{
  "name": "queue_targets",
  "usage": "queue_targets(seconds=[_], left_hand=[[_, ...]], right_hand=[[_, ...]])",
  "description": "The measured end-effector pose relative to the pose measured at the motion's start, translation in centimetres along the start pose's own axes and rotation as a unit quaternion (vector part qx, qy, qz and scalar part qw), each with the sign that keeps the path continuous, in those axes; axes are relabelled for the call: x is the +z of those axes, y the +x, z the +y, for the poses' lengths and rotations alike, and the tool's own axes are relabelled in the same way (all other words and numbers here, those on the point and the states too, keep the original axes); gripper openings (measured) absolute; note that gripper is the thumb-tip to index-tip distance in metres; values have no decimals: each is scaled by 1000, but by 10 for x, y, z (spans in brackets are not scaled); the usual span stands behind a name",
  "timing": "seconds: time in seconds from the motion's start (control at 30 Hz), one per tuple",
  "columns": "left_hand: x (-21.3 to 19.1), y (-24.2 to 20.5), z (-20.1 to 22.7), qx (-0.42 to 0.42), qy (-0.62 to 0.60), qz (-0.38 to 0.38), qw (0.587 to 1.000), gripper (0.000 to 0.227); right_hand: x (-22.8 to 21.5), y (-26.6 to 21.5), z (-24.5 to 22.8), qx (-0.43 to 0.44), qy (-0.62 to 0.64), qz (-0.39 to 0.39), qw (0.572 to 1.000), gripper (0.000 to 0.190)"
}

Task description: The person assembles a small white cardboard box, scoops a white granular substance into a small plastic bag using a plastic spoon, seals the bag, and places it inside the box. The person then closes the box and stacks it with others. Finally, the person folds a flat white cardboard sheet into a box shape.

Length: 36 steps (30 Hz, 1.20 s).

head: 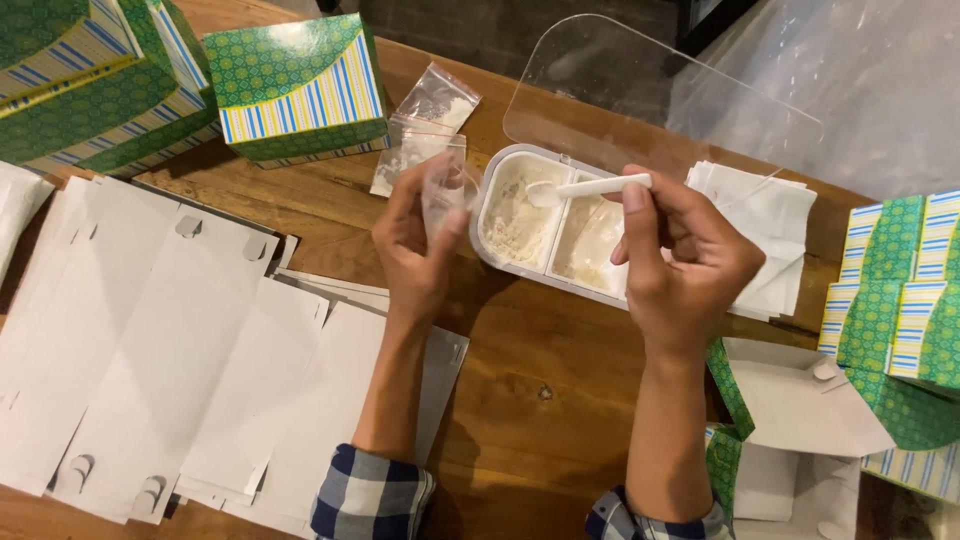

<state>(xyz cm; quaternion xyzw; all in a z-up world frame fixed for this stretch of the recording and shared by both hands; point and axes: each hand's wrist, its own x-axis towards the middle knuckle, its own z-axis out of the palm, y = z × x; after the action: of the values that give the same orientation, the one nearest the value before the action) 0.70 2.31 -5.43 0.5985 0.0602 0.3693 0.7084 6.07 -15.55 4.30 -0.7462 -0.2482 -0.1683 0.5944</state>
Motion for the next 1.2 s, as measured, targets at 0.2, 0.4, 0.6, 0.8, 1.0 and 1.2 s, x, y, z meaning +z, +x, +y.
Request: queue_targets(seconds=[0.2, 0.4, 0.6, 0.8, 1.0, 1.2], left_hand=[[-14, 2, 6, -155, -294, 20, 943, 71], [-28, 5, -4, -251, -516, 55, 817, 84], [-17, -1, -14, -80, -108, 29, 991, 81], [-5, -6, -15, -9, -25, 14, 1000, 53], [1, 1, -1, 23, 35, -5, 999, 51], [3, 2, 13, 53, 121, -14, 991, 52]], right_hand=[[2, -3, 12, 7, -70, -53, 996, 14], [3, -4, 12, 9, -134, -66, 989, 14], [4, -5, 17, 18, -138, -78, 987, 14], [16, -7, 20, 68, -91, -89, 990, 13], [22, -10, 30, 133, -28, -90, 987, 13], [13, -4, 29, 183, 32, -48, 981, 15]])
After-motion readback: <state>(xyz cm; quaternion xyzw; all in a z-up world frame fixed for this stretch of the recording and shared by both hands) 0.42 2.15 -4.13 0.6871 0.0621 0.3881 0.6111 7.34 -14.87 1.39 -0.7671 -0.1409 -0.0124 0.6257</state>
